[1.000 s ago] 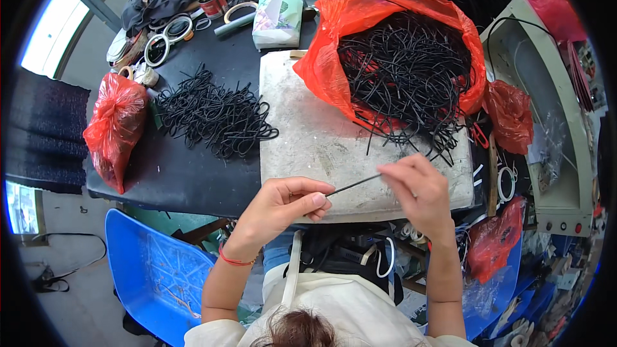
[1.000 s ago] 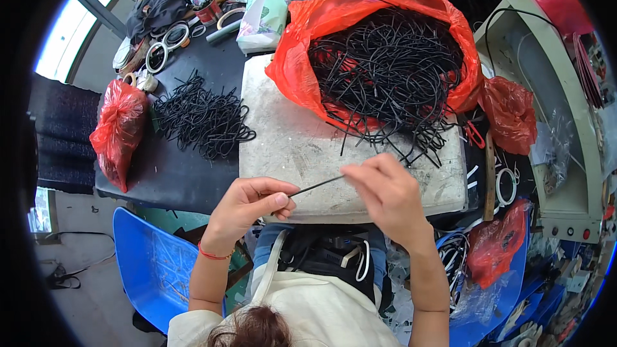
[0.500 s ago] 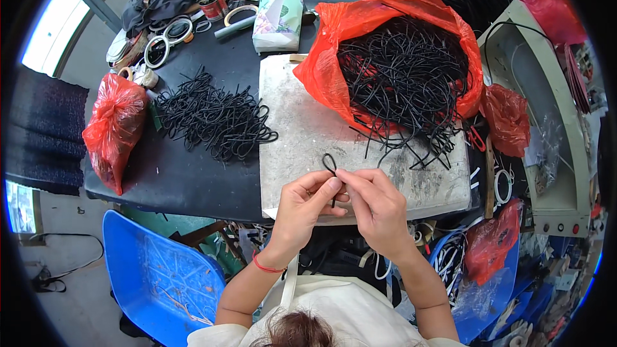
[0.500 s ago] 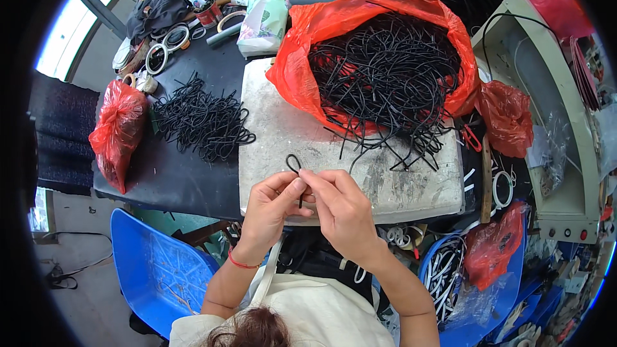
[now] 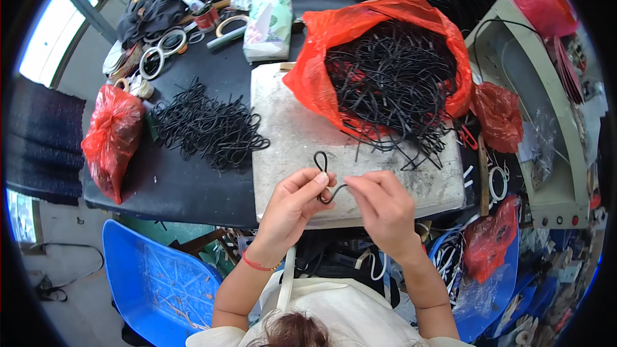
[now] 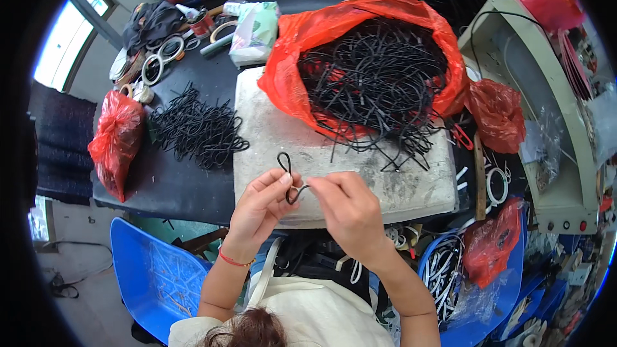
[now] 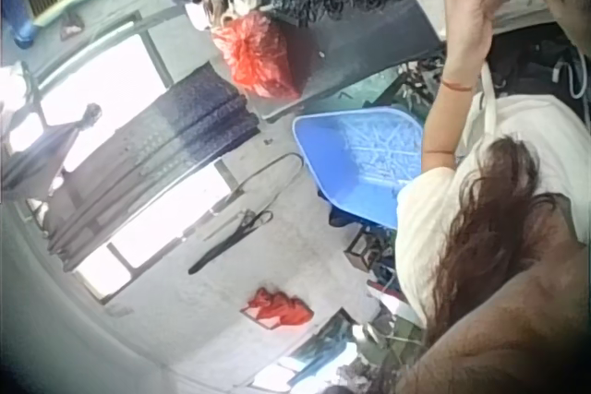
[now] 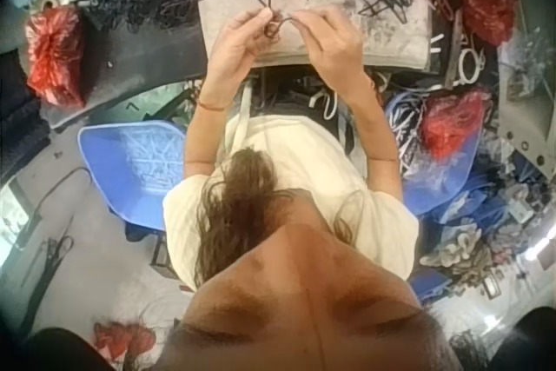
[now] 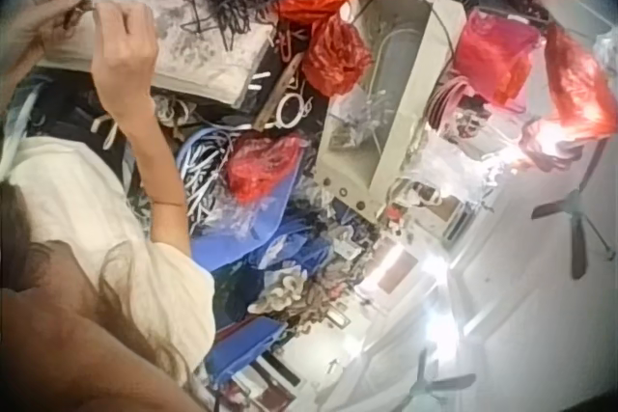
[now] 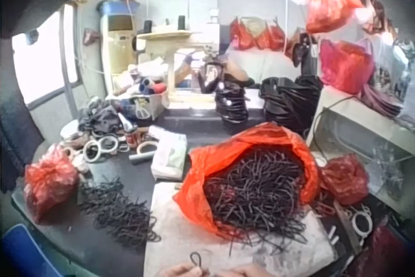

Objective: The person sits at a workbench and repeatedly picks up black cords from a red bag. They tie the cords into small loops by hand and place the finished items into a pile on the table. The process is repetitive, involving picking, tying, and placing the cords one by one.

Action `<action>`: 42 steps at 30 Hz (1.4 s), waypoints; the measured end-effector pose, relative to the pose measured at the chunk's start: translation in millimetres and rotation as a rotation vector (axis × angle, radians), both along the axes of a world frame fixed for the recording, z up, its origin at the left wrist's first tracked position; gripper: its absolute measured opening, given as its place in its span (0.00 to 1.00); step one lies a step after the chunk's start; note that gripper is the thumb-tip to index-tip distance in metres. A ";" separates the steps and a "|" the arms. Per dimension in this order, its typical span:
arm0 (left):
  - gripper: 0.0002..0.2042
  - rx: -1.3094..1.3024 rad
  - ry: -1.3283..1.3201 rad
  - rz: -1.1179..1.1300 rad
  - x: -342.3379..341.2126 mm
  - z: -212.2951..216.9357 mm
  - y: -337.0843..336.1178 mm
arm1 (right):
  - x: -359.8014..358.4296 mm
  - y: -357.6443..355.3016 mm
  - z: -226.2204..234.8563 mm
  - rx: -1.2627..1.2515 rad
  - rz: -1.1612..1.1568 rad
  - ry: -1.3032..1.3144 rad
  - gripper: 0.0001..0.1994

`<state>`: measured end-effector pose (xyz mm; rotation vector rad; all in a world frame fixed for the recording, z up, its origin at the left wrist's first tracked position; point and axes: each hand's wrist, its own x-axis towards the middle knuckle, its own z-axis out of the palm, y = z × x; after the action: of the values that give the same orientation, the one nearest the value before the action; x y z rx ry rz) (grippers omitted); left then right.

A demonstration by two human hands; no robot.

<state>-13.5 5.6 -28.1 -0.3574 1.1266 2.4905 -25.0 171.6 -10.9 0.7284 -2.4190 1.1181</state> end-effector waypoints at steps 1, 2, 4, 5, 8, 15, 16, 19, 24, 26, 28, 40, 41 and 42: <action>0.09 -0.071 -0.009 -0.033 0.2 2.6 2.0 | -1.4 0.2 -1.7 0.019 0.026 0.023 0.13; 0.09 -0.103 0.007 -0.062 -0.1 2.1 2.6 | -2.5 1.3 -2.5 0.037 0.033 0.036 0.13; 0.10 -0.169 0.040 -0.132 -1.6 -1.1 4.0 | -4.5 6.8 -5.7 0.070 0.032 0.059 0.14; 0.11 -0.215 0.043 -0.158 -3.7 1.6 11.3 | -3.2 13.8 -5.5 0.061 0.025 0.065 0.10; 0.10 -0.482 0.066 -0.192 -7.7 5.6 25.5 | 2.2 30.3 -11.7 0.073 0.052 0.049 0.09; 0.04 -0.694 0.349 -0.226 2.4 -11.9 31.7 | 26.8 38.9 -26.4 -0.130 -0.112 -0.038 0.06; 0.06 -0.727 0.342 -0.285 2.3 -4.8 34.1 | 31.8 40.4 -28.9 -0.158 -0.140 -0.022 0.06; 0.14 -0.810 0.393 -0.341 8.7 13.0 50.3 | 41.8 45.9 -28.5 -0.190 -0.182 0.037 0.05; 0.14 -1.151 0.553 -0.427 12.7 23.7 59.9 | 43.0 46.0 -30.6 -0.104 -0.227 0.164 0.05; 0.14 -1.272 0.720 -0.492 17.9 36.0 65.5 | 44.6 47.4 -33.2 -0.109 -0.219 0.161 0.06; 0.13 -1.313 0.753 -0.545 16.0 33.8 63.8 | 48.7 48.4 -35.6 -0.145 -0.255 0.165 0.06; 0.06 -1.191 0.878 -0.903 9.7 61.4 58.6 | 44.6 82.7 -28.9 -0.408 0.146 -0.088 0.07; 0.06 -1.077 0.810 -0.875 13.6 62.1 54.9 | 44.1 83.5 -30.2 -0.483 0.136 -0.139 0.07; 0.06 -1.018 0.738 -0.887 16.1 60.6 54.7 | 43.7 84.1 -30.8 -0.558 0.125 -0.189 0.07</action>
<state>2.7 60.3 32.5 0.7353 2.1526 1.1098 18.7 255.6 -41.7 0.6092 -2.0542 1.8761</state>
